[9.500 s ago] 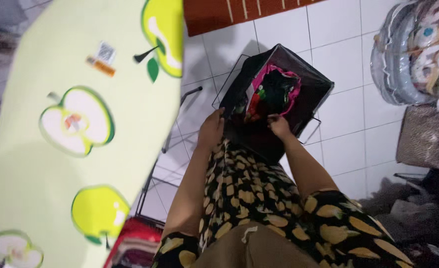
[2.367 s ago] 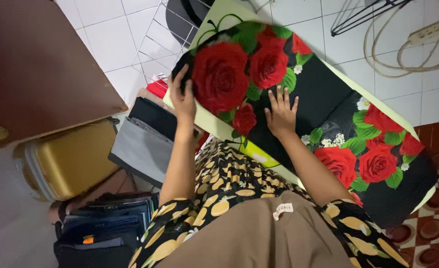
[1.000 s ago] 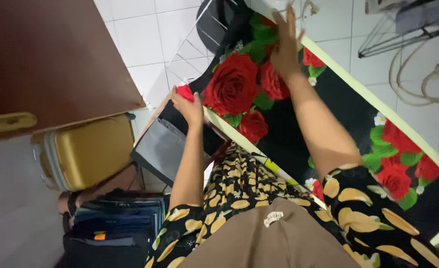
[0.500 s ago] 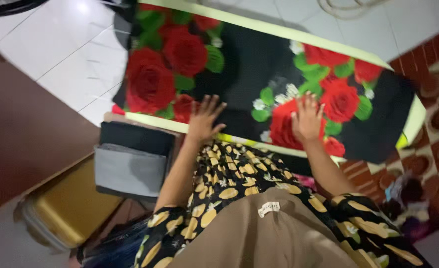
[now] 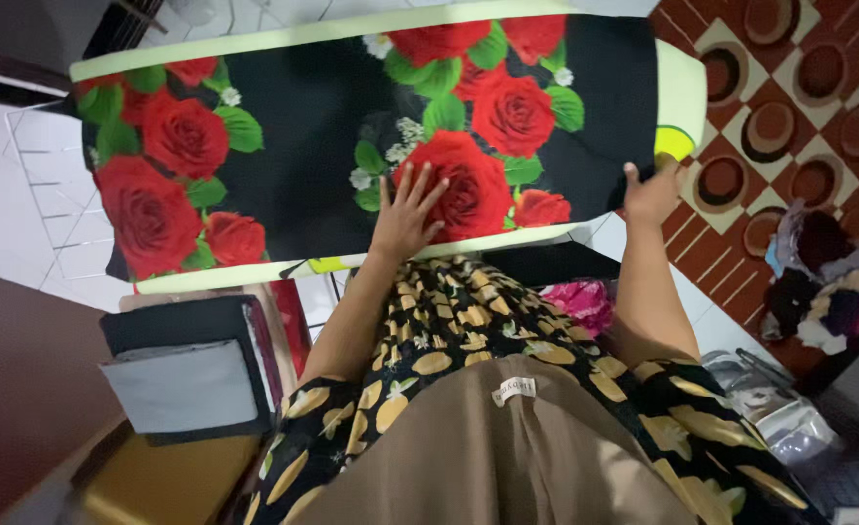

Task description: The person folds several pieces of bedding on a light green ironing board. They smooth and fold a gray sheet, a black floral sheet, and a pink floral sheet, stacking each folded piece on a pile to the left.

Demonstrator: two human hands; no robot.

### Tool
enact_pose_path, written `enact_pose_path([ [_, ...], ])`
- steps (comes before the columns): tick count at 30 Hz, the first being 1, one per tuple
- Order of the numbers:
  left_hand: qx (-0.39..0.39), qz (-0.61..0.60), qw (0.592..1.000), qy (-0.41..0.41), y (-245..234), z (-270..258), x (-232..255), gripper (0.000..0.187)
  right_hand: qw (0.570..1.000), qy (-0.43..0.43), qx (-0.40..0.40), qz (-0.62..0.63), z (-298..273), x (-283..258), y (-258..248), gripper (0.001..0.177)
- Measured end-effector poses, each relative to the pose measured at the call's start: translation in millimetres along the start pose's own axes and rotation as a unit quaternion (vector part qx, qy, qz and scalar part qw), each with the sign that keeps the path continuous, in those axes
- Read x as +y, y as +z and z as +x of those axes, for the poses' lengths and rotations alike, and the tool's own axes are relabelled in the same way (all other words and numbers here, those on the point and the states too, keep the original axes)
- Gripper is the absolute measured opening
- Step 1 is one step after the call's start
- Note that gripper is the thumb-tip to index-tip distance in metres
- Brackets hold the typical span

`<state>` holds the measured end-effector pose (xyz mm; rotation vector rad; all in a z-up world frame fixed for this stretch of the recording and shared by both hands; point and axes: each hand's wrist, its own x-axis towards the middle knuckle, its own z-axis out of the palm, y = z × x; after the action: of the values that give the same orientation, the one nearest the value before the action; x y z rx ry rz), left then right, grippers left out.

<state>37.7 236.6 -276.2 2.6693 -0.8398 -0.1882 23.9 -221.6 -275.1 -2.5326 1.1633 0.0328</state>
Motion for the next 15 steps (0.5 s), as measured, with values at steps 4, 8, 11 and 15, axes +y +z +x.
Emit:
enact_pose_path([
  [4,-0.031,-0.018,0.998,-0.056,1,-5,15,0.085,0.969,0.098,-0.158,0.161,25,6,-14,0.072],
  [8,-0.039,-0.100,0.985,-0.133,11,12,10,0.070,0.878,0.044,-0.275,0.390,40,-36,-37,0.070],
  [11,0.005,-0.401,0.876,-0.267,28,31,-2,0.063,0.898,-0.154,-0.249,0.328,-5,-104,-39,0.080],
  [15,-0.023,-0.757,0.554,-0.345,54,70,-46,0.070,0.855,-0.403,-0.232,0.228,-117,-199,-25,0.093],
])
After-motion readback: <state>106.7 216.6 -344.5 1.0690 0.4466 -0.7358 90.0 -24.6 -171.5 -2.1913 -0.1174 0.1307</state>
